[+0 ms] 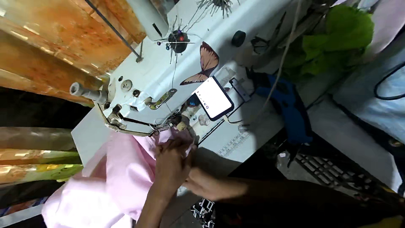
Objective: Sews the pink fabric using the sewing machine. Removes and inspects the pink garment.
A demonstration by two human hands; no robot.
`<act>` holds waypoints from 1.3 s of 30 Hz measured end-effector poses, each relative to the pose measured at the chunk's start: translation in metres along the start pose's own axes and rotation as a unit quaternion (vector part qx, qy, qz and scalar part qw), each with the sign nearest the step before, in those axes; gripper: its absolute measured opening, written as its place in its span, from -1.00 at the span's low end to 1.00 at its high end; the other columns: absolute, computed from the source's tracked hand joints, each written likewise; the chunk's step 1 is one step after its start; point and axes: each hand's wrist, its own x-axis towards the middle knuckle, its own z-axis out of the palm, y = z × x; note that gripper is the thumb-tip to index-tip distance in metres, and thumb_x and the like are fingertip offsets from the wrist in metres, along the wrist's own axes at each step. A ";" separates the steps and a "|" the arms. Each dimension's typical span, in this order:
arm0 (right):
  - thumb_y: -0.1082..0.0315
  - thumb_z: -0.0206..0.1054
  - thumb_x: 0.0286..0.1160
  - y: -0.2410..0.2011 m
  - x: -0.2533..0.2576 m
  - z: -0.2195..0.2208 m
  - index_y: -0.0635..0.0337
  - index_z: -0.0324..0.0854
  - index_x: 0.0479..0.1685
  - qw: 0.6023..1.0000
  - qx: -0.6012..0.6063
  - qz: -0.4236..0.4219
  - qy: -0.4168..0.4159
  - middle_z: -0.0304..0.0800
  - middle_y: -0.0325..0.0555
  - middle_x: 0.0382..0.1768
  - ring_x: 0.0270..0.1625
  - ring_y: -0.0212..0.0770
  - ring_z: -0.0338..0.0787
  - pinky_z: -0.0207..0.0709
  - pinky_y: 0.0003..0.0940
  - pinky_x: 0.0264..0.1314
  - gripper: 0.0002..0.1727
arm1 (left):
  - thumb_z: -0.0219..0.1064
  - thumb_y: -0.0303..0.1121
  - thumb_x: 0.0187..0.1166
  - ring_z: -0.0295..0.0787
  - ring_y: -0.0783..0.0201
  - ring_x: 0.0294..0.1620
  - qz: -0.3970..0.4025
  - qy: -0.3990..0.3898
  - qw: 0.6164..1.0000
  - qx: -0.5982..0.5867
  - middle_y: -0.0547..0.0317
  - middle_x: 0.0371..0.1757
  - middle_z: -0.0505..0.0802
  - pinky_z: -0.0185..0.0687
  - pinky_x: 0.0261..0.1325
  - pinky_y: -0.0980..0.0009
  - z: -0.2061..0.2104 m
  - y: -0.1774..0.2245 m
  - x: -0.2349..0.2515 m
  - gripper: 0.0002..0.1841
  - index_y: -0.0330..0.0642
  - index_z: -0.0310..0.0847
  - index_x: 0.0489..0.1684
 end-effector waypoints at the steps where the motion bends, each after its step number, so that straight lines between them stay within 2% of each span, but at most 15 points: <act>1: 0.40 -0.10 0.89 -0.014 -0.014 -0.010 0.38 0.32 0.51 0.993 -0.119 -0.011 -0.004 0.64 -0.05 0.23 0.23 -0.34 0.73 0.60 -0.40 0.36 -0.63 | 0.19 -0.05 0.68 0.80 -0.05 0.16 -0.001 0.017 1.000 -0.022 0.02 0.04 0.92 0.41 0.24 -0.29 0.005 -0.004 -0.004 -0.59 -0.09 0.93 -0.04; 3: 0.39 0.05 0.83 -0.041 -0.033 -0.024 0.48 0.54 0.37 0.921 -0.371 -0.118 0.016 0.79 0.06 0.10 0.01 -0.28 0.86 0.76 -0.38 0.10 -0.63 | 0.21 -0.03 0.68 0.77 0.05 0.16 0.000 0.064 0.995 -0.072 0.06 0.03 0.90 0.40 0.28 -0.22 0.011 -0.013 -0.011 -0.60 -0.07 0.94 -0.07; 5: 0.42 0.15 0.72 -0.062 -0.026 -0.039 0.35 0.74 0.22 0.759 -0.575 -0.294 0.077 0.87 0.04 -0.02 -0.08 -0.26 0.87 0.75 -0.37 0.05 -0.68 | 0.23 -0.01 0.70 0.75 0.12 0.15 -0.003 0.083 0.991 -0.104 0.10 0.02 0.89 0.39 0.32 -0.19 0.012 -0.019 -0.014 -0.60 -0.07 0.93 -0.06; 7: 0.48 0.25 0.62 -0.080 -0.001 -0.054 0.25 0.80 0.13 0.611 -0.679 -0.402 0.069 0.87 0.00 0.04 0.06 -0.16 0.86 0.73 -0.27 0.19 -0.74 | 0.23 -0.01 0.69 0.76 0.14 0.13 0.002 0.080 0.992 -0.101 0.10 0.04 0.89 0.42 0.27 -0.17 0.010 -0.020 -0.012 -0.61 -0.04 0.93 -0.02; 9: 0.52 0.27 0.58 -0.092 0.019 -0.062 0.21 0.85 0.01 0.535 -0.724 -0.436 0.006 0.86 -0.01 0.09 0.17 -0.09 0.83 0.68 -0.22 0.28 -0.76 | 0.24 -0.01 0.66 0.78 0.16 0.10 0.013 0.070 0.995 -0.076 0.11 0.09 0.86 0.51 0.18 -0.15 0.006 -0.019 -0.009 -0.63 0.02 0.94 -0.02; 11: 0.52 0.29 0.54 -0.097 0.030 -0.064 0.17 0.88 -0.16 0.487 -0.742 -0.459 -0.033 0.88 -0.06 -0.01 0.10 -0.09 0.83 0.69 -0.23 0.20 -0.79 | 0.24 0.04 0.62 0.79 0.13 0.15 0.030 0.071 0.996 -0.038 0.12 0.14 0.88 0.54 0.18 -0.13 0.000 -0.016 -0.007 -0.61 0.04 0.94 -0.07; 14: 0.53 0.33 0.45 -0.098 0.034 -0.065 0.16 0.87 -0.35 0.460 -0.752 -0.470 -0.052 0.87 -0.12 -0.20 -0.03 -0.09 0.81 0.69 -0.25 0.00 -0.81 | 0.11 0.08 0.65 0.78 0.01 0.27 0.042 0.064 0.997 0.015 0.08 0.07 0.91 0.44 0.33 -0.20 -0.002 -0.016 -0.005 -0.52 -0.12 0.82 -0.10; 17: 0.46 0.31 0.51 -0.096 0.036 -0.070 0.14 0.83 -0.44 0.446 -0.753 -0.481 -0.050 0.84 -0.16 -0.28 -0.10 -0.14 0.78 0.64 -0.28 -0.04 -0.79 | -0.01 0.11 0.68 0.84 -0.05 0.00 0.021 0.062 0.996 0.058 -0.03 -0.12 0.89 0.47 0.22 -0.24 0.005 -0.024 -0.005 -0.41 -0.26 0.75 -0.01; 22: 0.43 0.31 0.55 -0.093 0.037 -0.072 0.10 0.86 -0.33 0.444 -0.742 -0.501 -0.041 0.85 -0.15 -0.22 -0.06 -0.15 0.78 0.65 -0.29 0.04 -0.80 | -0.07 0.17 0.70 0.81 -0.08 0.22 0.010 0.073 0.996 0.056 -0.09 0.20 0.87 0.44 0.29 -0.26 0.014 -0.036 -0.007 -0.34 -0.15 0.82 0.19; 24: 0.41 0.31 0.56 -0.092 0.037 -0.072 0.08 0.87 -0.27 0.446 -0.738 -0.505 -0.033 0.84 -0.13 -0.18 -0.03 -0.16 0.77 0.65 -0.31 0.05 -0.81 | -0.09 0.18 0.70 0.79 -0.08 0.24 0.017 0.080 0.996 0.046 -0.10 0.22 0.86 0.42 0.26 -0.27 0.017 -0.042 -0.006 -0.34 -0.09 0.84 0.21; 28: 0.38 0.31 0.58 -0.091 0.038 -0.070 0.02 0.90 -0.16 0.454 -0.739 -0.498 -0.020 0.84 -0.09 -0.08 0.04 -0.11 0.78 0.66 -0.25 0.10 -0.80 | -0.03 0.12 0.68 0.79 -0.01 0.11 0.038 0.108 0.993 0.017 -0.05 0.10 0.89 0.42 0.19 -0.16 0.023 -0.054 -0.004 -0.42 -0.06 0.89 0.03; 33: 0.35 0.29 0.62 -0.090 0.037 -0.071 -0.01 0.88 -0.16 0.456 -0.748 -0.482 -0.018 0.82 -0.07 -0.03 0.06 -0.09 0.76 0.64 -0.21 0.13 -0.79 | 0.03 0.10 0.68 0.78 0.08 0.06 0.052 0.147 0.988 -0.003 -0.02 0.08 0.90 0.41 0.20 -0.03 0.030 -0.059 -0.004 -0.44 -0.07 0.92 -0.01; 36: 0.36 0.29 0.60 -0.089 0.036 -0.074 0.05 0.88 -0.23 0.466 -0.744 -0.478 -0.017 0.81 -0.07 -0.09 0.05 -0.09 0.77 0.65 -0.23 0.14 -0.80 | 0.10 0.12 0.71 0.78 0.16 0.12 -0.036 0.121 0.989 -0.082 0.11 0.06 0.92 0.41 0.33 -0.14 0.022 -0.046 0.000 -0.48 -0.02 0.95 -0.15; 38: 0.37 0.30 0.60 -0.088 0.036 -0.074 0.08 0.88 -0.24 0.467 -0.749 -0.470 -0.020 0.80 -0.07 -0.13 0.03 -0.10 0.77 0.66 -0.24 0.12 -0.80 | 0.33 0.04 0.56 0.81 0.21 -0.07 -0.122 0.106 0.983 -0.090 0.24 -0.17 0.91 0.43 0.29 -0.26 0.016 -0.034 0.010 -0.65 0.01 0.93 -0.31; 39: 0.38 0.30 0.60 -0.088 0.035 -0.075 0.07 0.88 -0.24 0.463 -0.754 -0.466 -0.020 0.80 -0.09 -0.14 0.02 -0.12 0.77 0.66 -0.26 0.13 -0.80 | 0.46 0.01 0.45 0.83 0.15 -0.13 -0.153 0.105 0.980 -0.076 0.20 -0.26 0.91 0.43 0.28 -0.32 0.015 -0.027 0.015 -0.69 -0.02 0.93 -0.33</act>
